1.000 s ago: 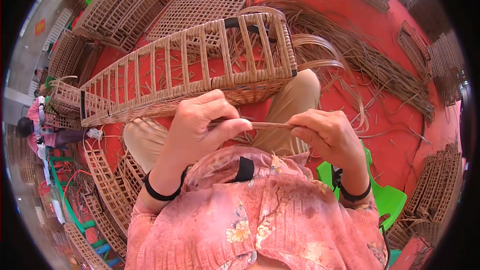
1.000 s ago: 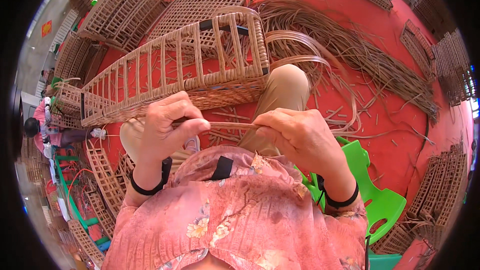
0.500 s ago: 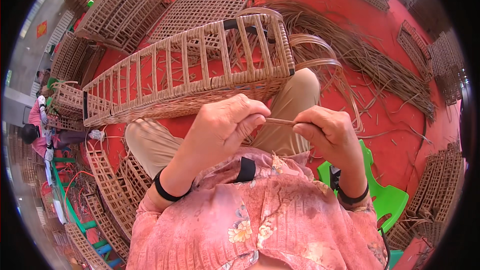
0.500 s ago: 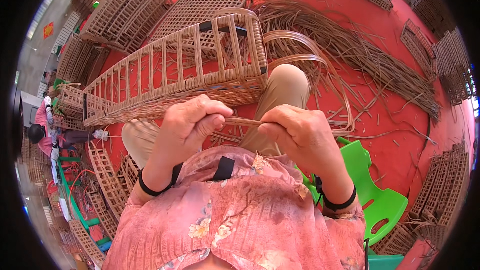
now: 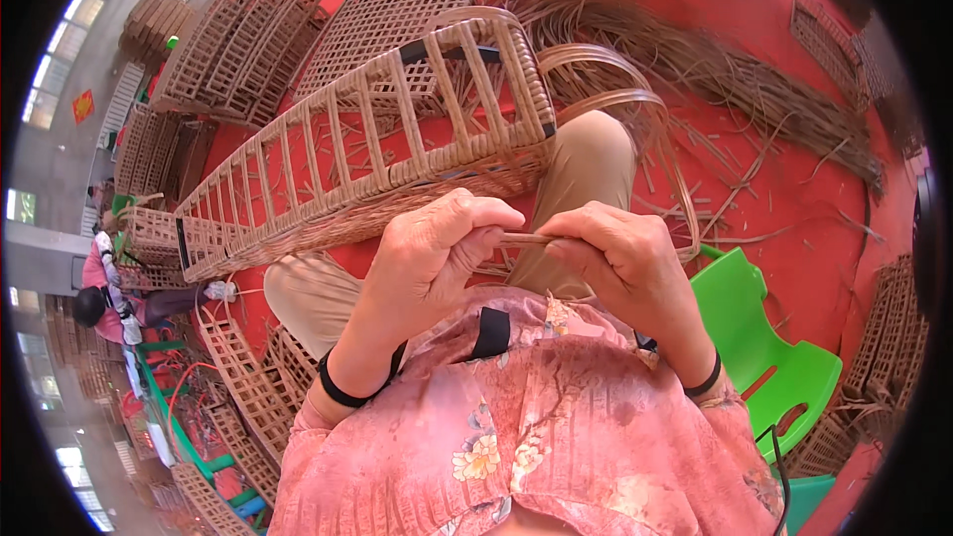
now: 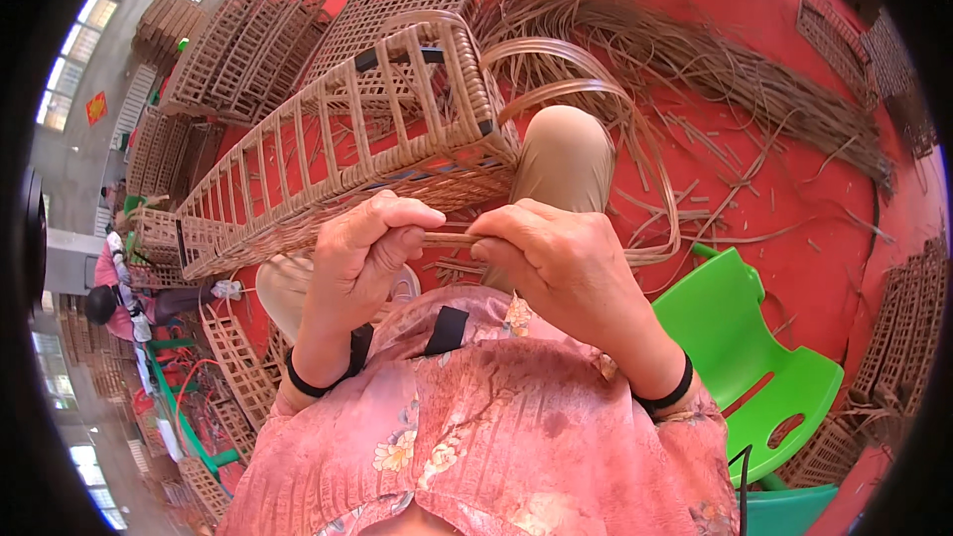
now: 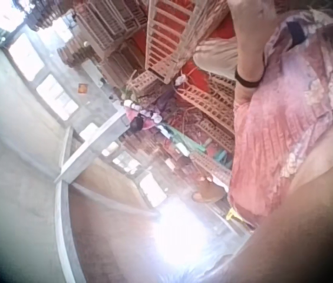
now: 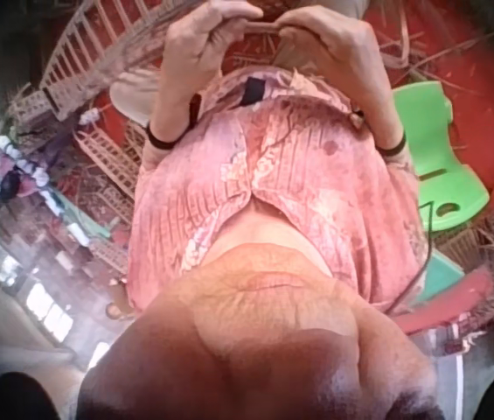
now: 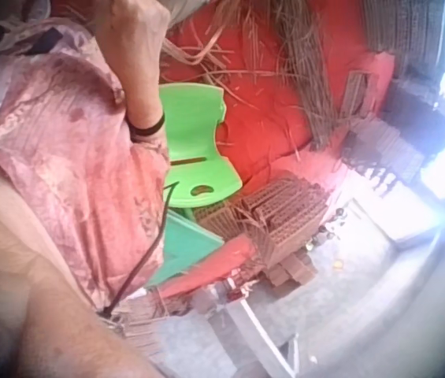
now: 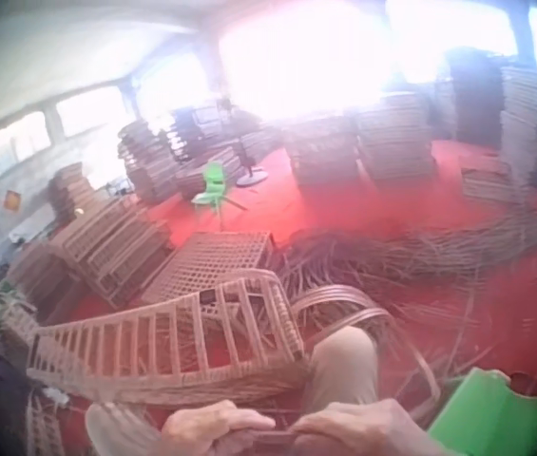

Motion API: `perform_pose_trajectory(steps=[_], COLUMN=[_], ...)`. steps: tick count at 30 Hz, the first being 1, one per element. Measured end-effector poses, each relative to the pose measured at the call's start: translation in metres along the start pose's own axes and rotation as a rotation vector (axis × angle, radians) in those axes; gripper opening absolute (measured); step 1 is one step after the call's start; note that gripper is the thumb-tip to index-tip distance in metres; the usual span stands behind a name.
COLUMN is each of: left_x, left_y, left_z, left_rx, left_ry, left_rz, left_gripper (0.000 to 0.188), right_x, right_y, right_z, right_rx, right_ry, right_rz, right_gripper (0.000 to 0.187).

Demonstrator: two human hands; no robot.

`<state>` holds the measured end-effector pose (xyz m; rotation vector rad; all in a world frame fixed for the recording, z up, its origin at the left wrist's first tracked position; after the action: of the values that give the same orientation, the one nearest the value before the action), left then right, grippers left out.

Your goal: The recorder is weaving bamboo or wood strips into a rectangular frame to create furniture components.

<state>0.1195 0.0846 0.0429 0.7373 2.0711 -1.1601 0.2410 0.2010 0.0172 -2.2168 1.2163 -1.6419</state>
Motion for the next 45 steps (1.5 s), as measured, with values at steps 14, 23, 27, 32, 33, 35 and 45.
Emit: perform_pose_trajectory(steps=[14,23,27,32,33,35,45], left_x=[0.003,0.037,0.031,0.036,0.042,0.048,0.059], left_y=[0.02,-0.014,-0.006,0.002,0.001,0.001,0.002], left_z=[-0.029,-0.077,-0.09,-0.096,-0.094,-0.092,-0.086], left_rx=[0.094,-0.293,-0.243,-0.229,-0.253,-0.279,-0.311], left_ry=[-0.26,-0.329,-0.305,-0.29,-0.318,-0.345,-0.469], left_rz=[0.002,-0.041,-0.334,-0.369,-0.281,-0.19,0.352], left_gripper=[0.015,0.021,0.028,0.04,0.042,0.044,0.037], right_x=[-0.022,-0.029,-0.026,-0.028,-0.027,-0.027,-0.012], right_y=[-0.008,-0.051,-0.053,-0.045,-0.045,-0.043,-0.043], right_z=[0.001,-0.04,-0.041,-0.039,-0.038,-0.037,-0.038], right_rx=[-0.13,-0.433,-0.475,-0.476,-0.481,-0.484,-0.374], right_ry=[-0.002,0.117,0.253,0.246,0.257,0.266,0.271], right_rz=[-0.199,0.08,0.226,0.33,0.324,0.322,0.453], right_gripper=[0.012,0.011,0.011,0.011,0.011,0.011,0.013])
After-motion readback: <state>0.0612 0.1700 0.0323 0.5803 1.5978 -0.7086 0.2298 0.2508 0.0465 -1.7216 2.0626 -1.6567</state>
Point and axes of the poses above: each hand's wrist, its own z-axis away from the middle knuckle, its own y-axis out of the palm, x = y × z, the point moved 7 cm from there along -z, towards the middle knuckle, and after that the axes turned 5 degrees about z, right-handed, at the moved point
